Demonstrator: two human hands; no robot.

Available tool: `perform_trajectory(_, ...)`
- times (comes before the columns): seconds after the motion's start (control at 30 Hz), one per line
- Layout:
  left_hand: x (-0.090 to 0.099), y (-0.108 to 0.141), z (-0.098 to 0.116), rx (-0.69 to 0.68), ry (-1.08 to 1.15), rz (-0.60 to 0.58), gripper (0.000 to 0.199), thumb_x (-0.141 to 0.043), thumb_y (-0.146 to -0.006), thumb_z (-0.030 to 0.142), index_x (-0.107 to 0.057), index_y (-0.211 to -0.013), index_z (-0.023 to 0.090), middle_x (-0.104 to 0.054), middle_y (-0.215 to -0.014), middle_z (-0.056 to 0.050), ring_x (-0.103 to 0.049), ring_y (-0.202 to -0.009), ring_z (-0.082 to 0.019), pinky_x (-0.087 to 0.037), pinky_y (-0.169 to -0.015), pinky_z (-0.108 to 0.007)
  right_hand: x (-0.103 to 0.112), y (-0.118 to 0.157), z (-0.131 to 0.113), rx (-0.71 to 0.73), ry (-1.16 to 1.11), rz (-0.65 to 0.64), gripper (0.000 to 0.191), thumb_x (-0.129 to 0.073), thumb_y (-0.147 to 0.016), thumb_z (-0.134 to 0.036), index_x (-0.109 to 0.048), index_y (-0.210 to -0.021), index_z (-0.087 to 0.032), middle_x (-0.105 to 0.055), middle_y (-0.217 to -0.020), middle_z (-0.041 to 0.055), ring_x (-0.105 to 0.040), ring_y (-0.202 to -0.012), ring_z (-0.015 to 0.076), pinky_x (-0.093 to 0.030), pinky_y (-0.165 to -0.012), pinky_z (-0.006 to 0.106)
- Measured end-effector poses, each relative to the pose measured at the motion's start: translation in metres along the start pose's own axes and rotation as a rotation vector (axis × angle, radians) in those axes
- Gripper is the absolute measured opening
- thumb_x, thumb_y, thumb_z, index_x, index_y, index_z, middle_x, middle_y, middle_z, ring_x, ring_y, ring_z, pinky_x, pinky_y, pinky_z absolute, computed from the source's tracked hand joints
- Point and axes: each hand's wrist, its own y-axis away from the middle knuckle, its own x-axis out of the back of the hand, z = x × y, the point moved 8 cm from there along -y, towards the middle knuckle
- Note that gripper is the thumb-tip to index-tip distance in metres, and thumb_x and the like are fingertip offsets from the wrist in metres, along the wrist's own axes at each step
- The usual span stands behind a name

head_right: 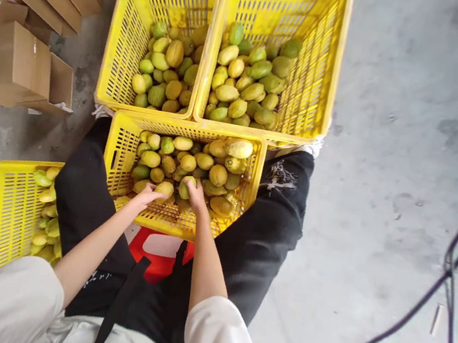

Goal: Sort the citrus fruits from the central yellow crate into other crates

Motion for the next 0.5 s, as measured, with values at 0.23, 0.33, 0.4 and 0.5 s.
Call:
perform_trajectory(0.23,0.007,0.09,0.042,-0.09,0.407,-0.458,0.071,-0.084,-0.058,0.016,-0.057,-0.123,0.022,-0.07,-0.122,-0.01,-0.073,-0.103,-0.024,-0.058,-0.095,-0.04,-0.016,0.053,-0.044,0.038,-0.579,-0.137,0.044,-0.059,-0.081,-0.065,-0.051,-0.099,-0.025,-0.063,-0.078,0.0004,-0.065,-0.062,0.0171,-0.055,-0.052,0.026)
perform_trajectory(0.33,0.017,0.13,0.03,-0.134,0.507,-0.541,0.069,-0.087,-0.057,0.023,-0.06,-0.121,0.02,-0.074,-0.114,-0.01,-0.075,-0.095,-0.026,-0.059,-0.086,-0.037,-0.014,0.089,-0.053,0.053,-0.684,-0.171,0.044,-0.061,-0.082,-0.064,-0.054,-0.1,-0.024,-0.064,-0.077,0.0005,-0.063,-0.06,0.0162,-0.051,-0.048,0.024)
perform_trajectory(0.4,0.025,0.145,0.011,-0.132,0.64,-0.53,0.07,-0.089,-0.057,0.024,-0.06,-0.12,0.021,-0.075,-0.112,-0.01,-0.076,-0.09,-0.026,-0.059,-0.077,-0.034,-0.011,0.113,-0.05,0.055,-0.713,-0.189,0.042,-0.061,-0.081,-0.061,-0.056,-0.102,-0.024,-0.068,-0.084,0.0032,-0.068,-0.067,0.0186,-0.055,-0.052,0.027)
perform_trajectory(0.5,0.037,0.15,-0.018,-0.109,0.805,-0.437,0.057,-0.087,-0.063,0.03,-0.061,-0.113,0.019,-0.077,-0.102,-0.009,-0.073,-0.072,-0.021,-0.056,-0.061,-0.029,-0.01,0.146,-0.037,0.045,-0.74,-0.243,0.038,-0.065,-0.078,-0.053,-0.059,-0.101,-0.023,-0.073,-0.099,0.0089,-0.074,-0.084,0.0265,-0.063,-0.061,0.037)
